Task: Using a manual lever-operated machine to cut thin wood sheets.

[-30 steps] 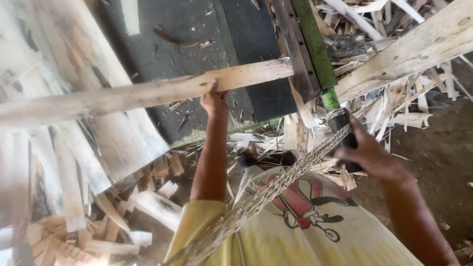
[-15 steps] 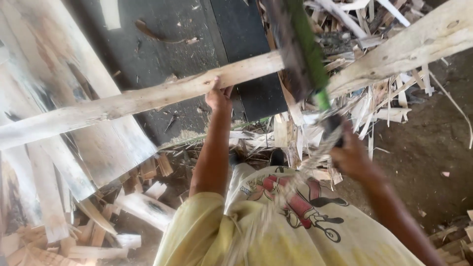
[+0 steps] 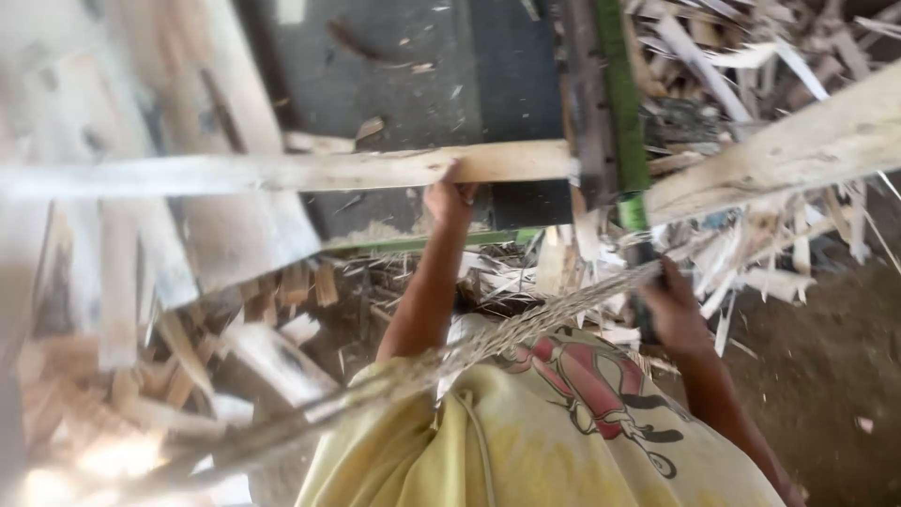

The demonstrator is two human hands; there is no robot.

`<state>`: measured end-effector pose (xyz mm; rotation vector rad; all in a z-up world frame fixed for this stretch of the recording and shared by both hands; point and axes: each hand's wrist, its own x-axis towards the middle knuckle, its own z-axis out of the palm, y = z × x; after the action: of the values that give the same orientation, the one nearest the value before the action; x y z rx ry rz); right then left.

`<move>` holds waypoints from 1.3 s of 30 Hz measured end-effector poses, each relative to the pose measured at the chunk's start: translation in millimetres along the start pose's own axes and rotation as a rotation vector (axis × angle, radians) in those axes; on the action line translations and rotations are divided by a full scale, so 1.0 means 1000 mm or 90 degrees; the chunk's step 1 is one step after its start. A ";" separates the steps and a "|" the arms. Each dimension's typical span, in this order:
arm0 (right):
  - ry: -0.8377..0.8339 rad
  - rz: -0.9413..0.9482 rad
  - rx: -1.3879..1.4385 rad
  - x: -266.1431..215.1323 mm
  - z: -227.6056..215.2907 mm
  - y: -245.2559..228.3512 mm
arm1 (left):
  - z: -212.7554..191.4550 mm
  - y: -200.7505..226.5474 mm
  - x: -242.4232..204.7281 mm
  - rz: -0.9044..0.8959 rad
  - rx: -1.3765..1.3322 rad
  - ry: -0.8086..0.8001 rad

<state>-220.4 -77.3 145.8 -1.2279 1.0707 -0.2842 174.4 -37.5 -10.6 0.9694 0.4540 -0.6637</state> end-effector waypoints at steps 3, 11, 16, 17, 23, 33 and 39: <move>-0.121 -0.143 0.338 0.031 -0.029 0.066 | -0.036 -0.008 -0.024 0.003 0.034 -0.015; -0.032 0.067 0.099 0.034 0.039 0.020 | -0.109 -0.039 -0.117 -0.137 0.108 -0.152; -0.035 0.004 0.094 0.082 0.019 0.112 | -0.119 0.000 -0.125 -0.192 0.092 0.100; -0.038 -0.002 0.095 0.084 0.012 0.120 | -0.123 0.018 -0.114 -0.186 0.090 0.097; -0.134 0.027 -0.063 0.091 0.005 0.188 | -0.141 0.106 -0.096 0.064 0.021 0.201; -0.303 -0.121 -0.274 0.131 0.085 0.240 | 0.034 0.167 -0.071 0.335 0.365 -0.080; -0.418 -0.294 -0.003 0.208 0.184 0.256 | 0.149 0.161 -0.061 0.394 0.646 -0.271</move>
<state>-59.3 -12.2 -189.1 -1.4274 0.2183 -0.2035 251.3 -84.1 198.7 1.7587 -0.6292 -0.4879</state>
